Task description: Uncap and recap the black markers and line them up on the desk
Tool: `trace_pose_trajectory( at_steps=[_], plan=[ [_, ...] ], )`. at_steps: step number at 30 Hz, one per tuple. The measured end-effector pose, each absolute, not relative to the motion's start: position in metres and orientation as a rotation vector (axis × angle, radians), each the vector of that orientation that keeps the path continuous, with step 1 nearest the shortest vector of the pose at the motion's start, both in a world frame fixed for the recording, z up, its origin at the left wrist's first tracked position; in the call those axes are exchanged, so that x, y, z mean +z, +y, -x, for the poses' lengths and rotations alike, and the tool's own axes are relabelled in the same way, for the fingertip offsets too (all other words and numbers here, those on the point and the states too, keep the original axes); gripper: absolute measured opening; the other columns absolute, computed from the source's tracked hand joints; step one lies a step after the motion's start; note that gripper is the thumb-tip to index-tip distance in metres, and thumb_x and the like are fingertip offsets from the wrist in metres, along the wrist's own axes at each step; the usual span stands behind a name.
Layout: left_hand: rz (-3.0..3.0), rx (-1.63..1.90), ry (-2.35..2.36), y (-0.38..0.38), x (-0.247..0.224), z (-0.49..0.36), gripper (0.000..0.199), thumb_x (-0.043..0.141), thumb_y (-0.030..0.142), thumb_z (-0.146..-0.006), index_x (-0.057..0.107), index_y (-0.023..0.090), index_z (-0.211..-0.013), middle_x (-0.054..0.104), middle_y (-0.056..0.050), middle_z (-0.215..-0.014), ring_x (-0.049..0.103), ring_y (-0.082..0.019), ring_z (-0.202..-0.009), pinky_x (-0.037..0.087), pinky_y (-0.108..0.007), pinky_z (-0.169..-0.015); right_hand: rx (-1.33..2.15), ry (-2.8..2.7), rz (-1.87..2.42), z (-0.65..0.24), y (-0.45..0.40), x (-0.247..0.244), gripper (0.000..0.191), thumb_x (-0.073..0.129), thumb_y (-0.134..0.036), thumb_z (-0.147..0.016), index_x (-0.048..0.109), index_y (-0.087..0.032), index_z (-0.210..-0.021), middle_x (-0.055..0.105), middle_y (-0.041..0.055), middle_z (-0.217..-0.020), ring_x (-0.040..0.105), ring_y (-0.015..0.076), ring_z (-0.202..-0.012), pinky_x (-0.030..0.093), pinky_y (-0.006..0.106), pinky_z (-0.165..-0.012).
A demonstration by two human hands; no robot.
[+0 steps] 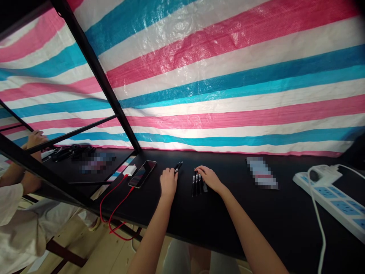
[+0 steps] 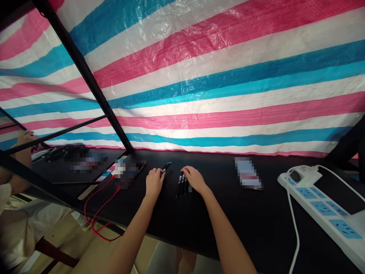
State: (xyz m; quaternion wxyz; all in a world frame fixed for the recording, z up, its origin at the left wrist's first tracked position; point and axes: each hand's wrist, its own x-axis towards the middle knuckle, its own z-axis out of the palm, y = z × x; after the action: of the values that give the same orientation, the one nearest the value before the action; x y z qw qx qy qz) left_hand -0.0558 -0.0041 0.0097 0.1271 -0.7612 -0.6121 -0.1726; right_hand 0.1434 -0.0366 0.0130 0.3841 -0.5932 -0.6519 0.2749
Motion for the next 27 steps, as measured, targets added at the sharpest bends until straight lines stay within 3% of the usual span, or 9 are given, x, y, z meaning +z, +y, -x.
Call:
trace_pose_trajectory(
  at_steps=[7, 16, 23, 27],
  plan=[
    [2.156, -0.473, -1.876, -0.007, 0.012, 0.057, 0.016, 0.043, 0.027, -0.083, 0.053, 0.017, -0.09, 0.049, -0.009, -0.093, 0.043, -0.025, -0.094, 0.034, -0.038, -0.077, 0.691, -1.707, 1.533, -0.142, -0.04, 0.013, 0.027, 0.037, -0.034, -0.083, 0.059, -0.023, -0.095, 0.057, 0.0004, -0.084, 0.053, 0.0127, -0.067, 0.037, 0.024, -0.063],
    [2.122, -0.445, -1.852, -0.003, 0.009, 0.056, 0.017, 0.04, 0.025, -0.084, 0.051, 0.017, -0.094, 0.049, -0.009, -0.093, 0.043, -0.024, -0.092, 0.033, -0.037, -0.077, 0.552, -1.738, 1.597, -0.141, -0.039, 0.014, 0.023, 0.04, -0.028, -0.083, 0.057, -0.026, -0.098, 0.053, -0.0007, -0.088, 0.052, 0.0113, -0.07, 0.036, 0.023, -0.065],
    [2.089, -0.431, -1.817, -0.001, 0.007, 0.057, 0.016, 0.042, 0.024, -0.084, 0.05, 0.018, -0.096, 0.05, -0.008, -0.092, 0.044, -0.024, -0.09, 0.033, -0.036, -0.076, 0.285, -1.625, 2.049, -0.146, -0.045, 0.019, 0.016, 0.042, -0.028, -0.082, 0.055, -0.02, -0.088, 0.055, 0.0042, -0.089, 0.055, 0.0151, -0.07, 0.033, 0.025, -0.059],
    [2.105, -0.428, -1.836, 0.0, 0.007, 0.056, 0.014, 0.041, 0.022, -0.084, 0.05, 0.017, -0.094, 0.051, -0.008, -0.091, 0.044, -0.024, -0.09, 0.032, -0.037, -0.076, 0.355, -1.582, 2.143, -0.152, -0.043, 0.019, 0.015, 0.046, -0.032, -0.08, 0.054, -0.019, -0.082, 0.057, 0.0053, -0.085, 0.056, 0.0179, -0.075, 0.033, 0.026, -0.059]
  ],
)
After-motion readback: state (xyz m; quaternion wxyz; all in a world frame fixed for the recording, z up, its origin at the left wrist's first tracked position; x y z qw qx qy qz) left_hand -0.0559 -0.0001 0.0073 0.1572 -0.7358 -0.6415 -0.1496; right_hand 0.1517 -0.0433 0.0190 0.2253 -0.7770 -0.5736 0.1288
